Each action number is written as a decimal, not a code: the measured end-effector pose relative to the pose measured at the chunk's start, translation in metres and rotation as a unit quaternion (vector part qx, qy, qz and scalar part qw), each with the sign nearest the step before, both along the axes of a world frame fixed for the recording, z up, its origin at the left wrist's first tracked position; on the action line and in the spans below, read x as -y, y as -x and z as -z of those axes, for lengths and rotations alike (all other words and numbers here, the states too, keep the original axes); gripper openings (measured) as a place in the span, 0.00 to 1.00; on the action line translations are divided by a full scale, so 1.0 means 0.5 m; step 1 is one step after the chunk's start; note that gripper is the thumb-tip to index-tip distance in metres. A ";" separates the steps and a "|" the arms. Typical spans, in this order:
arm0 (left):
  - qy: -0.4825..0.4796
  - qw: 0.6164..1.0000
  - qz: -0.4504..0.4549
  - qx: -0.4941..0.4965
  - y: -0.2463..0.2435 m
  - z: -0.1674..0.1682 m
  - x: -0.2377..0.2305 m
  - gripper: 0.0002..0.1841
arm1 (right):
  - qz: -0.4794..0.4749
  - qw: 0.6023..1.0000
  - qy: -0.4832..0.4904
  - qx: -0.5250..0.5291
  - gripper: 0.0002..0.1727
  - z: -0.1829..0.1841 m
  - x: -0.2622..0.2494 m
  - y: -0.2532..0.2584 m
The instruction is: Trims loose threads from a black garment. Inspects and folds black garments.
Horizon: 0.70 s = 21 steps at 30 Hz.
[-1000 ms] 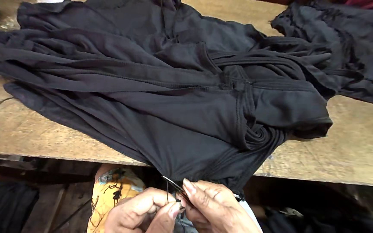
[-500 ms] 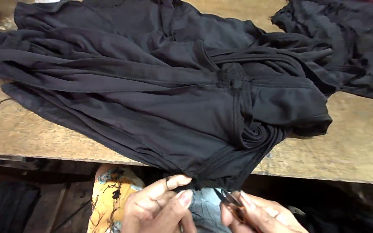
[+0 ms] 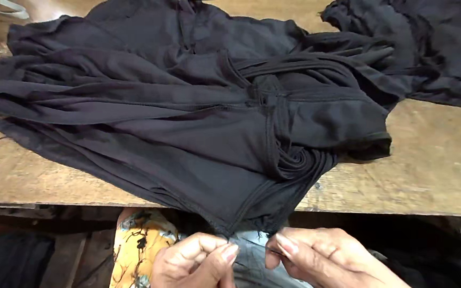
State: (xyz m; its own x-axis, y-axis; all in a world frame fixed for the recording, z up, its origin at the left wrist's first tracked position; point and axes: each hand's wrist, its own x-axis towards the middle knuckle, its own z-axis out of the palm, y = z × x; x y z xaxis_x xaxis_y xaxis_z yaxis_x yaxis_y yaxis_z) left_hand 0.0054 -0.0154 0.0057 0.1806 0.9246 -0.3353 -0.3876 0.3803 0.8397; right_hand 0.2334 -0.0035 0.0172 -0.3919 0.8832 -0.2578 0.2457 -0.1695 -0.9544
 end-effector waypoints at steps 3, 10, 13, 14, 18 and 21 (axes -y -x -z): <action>-0.010 1.000 0.004 0.005 0.007 0.003 0.005 0.06 | -0.029 0.999 0.015 0.011 0.20 0.001 -0.021 0.003; -0.044 0.999 0.009 0.024 0.007 0.022 0.010 0.04 | -0.050 0.999 0.005 0.011 0.20 0.009 -0.036 0.025; -0.031 0.999 0.004 0.023 0.004 0.017 0.010 0.05 | -0.042 0.999 -0.002 0.011 0.21 0.014 -0.035 0.032; -0.038 0.999 0.005 0.021 0.005 0.022 0.011 0.05 | -0.035 0.999 -0.004 0.016 0.21 0.017 -0.034 0.034; -0.068 0.997 0.036 0.001 0.007 0.040 0.020 0.04 | -0.027 0.996 -0.050 0.073 0.24 0.021 -0.029 0.035; -0.096 0.991 0.083 -0.037 0.001 0.043 0.022 0.02 | -0.044 0.984 -0.144 0.093 0.23 -0.008 -0.027 0.033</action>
